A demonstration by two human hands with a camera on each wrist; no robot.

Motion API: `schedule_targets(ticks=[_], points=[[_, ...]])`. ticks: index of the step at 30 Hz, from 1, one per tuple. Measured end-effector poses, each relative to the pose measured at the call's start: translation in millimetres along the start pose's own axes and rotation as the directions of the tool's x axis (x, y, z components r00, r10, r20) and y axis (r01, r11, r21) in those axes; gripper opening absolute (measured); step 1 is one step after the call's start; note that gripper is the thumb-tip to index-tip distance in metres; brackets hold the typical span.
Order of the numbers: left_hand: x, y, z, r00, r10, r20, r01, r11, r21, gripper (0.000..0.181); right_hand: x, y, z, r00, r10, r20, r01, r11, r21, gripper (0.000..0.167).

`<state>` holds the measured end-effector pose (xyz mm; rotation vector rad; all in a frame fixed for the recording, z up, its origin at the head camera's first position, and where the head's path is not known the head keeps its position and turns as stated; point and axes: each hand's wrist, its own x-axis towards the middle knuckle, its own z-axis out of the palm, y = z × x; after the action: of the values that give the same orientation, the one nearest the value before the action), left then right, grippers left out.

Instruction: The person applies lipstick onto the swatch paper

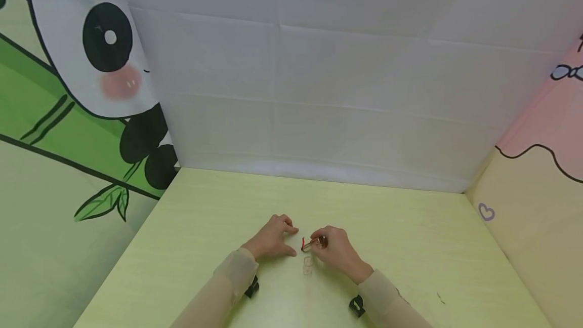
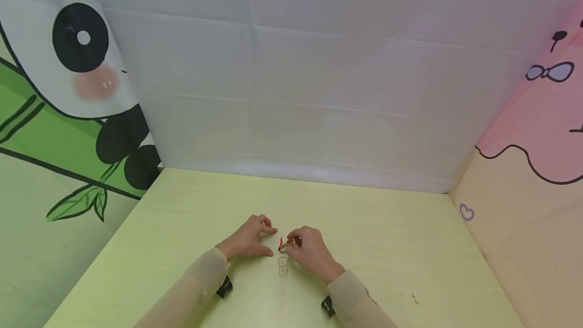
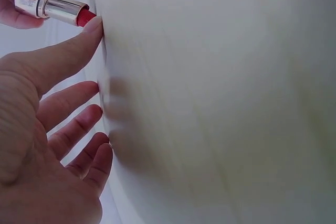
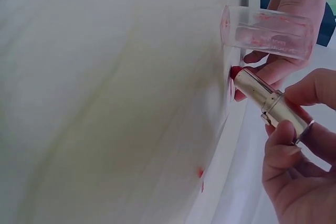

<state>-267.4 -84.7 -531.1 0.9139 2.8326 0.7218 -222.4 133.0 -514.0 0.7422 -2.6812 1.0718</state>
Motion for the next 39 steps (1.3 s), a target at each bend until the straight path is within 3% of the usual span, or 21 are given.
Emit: schedule_targets(ticks=[27,39], points=[[-4.6,0.9,-2.5,1.0,0.026,-0.001,-0.026,0.999,0.041,0.063,-7.4,-5,-7,0.998,0.036,-0.06,-0.035,0.999,0.018,0.015],[-5.8,-0.4,-3.1,1.0,-0.025,-0.001,0.025,0.999,-0.047,0.065,-5.3,-6,-13,0.995,0.066,-0.073,-0.062,0.997,0.048,0.016]])
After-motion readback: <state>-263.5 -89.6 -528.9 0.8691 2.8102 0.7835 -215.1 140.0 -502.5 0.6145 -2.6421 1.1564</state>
